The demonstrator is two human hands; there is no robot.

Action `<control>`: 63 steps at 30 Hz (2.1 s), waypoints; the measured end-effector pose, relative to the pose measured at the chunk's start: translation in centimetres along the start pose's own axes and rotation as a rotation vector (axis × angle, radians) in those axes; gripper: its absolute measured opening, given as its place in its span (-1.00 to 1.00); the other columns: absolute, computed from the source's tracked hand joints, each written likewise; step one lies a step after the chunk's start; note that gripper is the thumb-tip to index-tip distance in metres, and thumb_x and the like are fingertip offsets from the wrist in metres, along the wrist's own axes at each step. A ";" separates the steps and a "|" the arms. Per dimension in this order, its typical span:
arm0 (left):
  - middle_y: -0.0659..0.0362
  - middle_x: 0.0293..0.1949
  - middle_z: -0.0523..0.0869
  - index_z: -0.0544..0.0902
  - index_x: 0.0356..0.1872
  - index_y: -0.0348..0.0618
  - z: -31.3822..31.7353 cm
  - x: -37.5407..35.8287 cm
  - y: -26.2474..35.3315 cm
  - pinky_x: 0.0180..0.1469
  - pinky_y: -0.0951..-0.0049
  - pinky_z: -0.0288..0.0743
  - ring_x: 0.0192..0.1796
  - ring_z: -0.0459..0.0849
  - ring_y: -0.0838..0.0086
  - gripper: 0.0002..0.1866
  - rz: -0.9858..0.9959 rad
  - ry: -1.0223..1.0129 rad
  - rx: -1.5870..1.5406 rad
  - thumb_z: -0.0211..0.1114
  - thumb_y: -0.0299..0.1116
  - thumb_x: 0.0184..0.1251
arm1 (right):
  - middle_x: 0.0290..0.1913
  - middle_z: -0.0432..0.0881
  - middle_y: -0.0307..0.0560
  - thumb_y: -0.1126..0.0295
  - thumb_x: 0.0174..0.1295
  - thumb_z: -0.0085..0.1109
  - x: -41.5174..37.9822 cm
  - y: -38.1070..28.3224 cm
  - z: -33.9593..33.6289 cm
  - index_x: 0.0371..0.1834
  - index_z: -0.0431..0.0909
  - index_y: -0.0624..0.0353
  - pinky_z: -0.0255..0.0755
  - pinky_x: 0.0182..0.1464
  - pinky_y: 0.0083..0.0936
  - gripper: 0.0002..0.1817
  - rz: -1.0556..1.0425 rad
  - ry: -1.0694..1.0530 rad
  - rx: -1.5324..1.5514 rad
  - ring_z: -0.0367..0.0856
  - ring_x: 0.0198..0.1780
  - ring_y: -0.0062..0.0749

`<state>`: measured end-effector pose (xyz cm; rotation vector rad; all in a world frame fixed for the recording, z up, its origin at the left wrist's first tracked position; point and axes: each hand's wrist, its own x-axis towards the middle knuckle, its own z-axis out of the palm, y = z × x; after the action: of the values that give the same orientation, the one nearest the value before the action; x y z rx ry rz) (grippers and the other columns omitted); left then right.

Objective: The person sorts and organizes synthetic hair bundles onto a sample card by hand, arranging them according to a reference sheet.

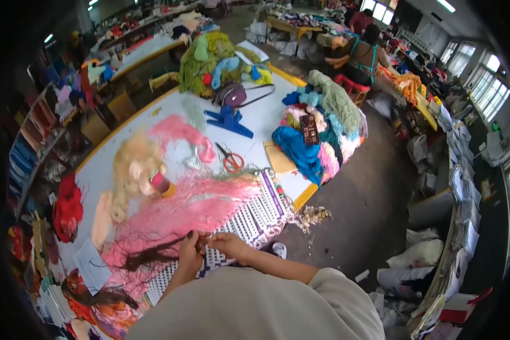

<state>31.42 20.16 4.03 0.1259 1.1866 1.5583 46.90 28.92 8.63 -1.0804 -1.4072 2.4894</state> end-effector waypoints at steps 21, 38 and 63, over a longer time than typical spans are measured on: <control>0.32 -0.44 0.53 0.57 -0.20 -0.10 3.3 -2.8 8.8 -0.71 0.71 0.03 -0.60 0.24 0.68 -0.79 0.683 0.346 -0.490 0.08 -0.20 0.50 | -0.05 0.69 0.12 0.27 0.18 0.16 -25.5 29.5 -54.3 -0.20 0.71 0.19 0.55 0.03 -0.22 -0.73 0.683 1.509 -0.285 0.66 0.04 -0.03; 0.41 -0.70 0.24 0.61 -0.16 -0.11 8.6 -5.0 0.3 -0.71 0.61 -0.06 -0.75 0.11 0.72 -0.83 0.376 0.308 -0.367 0.21 -0.26 0.40 | -0.29 0.68 0.06 0.12 0.23 0.12 -6.7 3.7 -31.7 -0.11 0.60 0.01 0.51 -0.18 -0.16 -0.72 -0.309 0.464 -0.960 0.67 -0.21 -0.02; 0.35 -0.44 0.61 0.63 -0.29 -0.23 -0.1 -3.9 4.6 -0.36 0.65 0.33 -0.43 0.47 0.70 -0.84 0.185 0.025 0.422 0.24 -0.33 0.36 | 0.06 0.49 -0.04 0.28 0.37 0.14 4.7 -3.5 2.0 0.32 0.18 0.23 0.42 0.03 -0.49 -0.45 -0.308 -0.436 -0.514 0.52 0.03 -0.42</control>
<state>29.66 17.63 9.20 0.5061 1.5467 1.4485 41.26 31.34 9.44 -0.3101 -2.2196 2.2719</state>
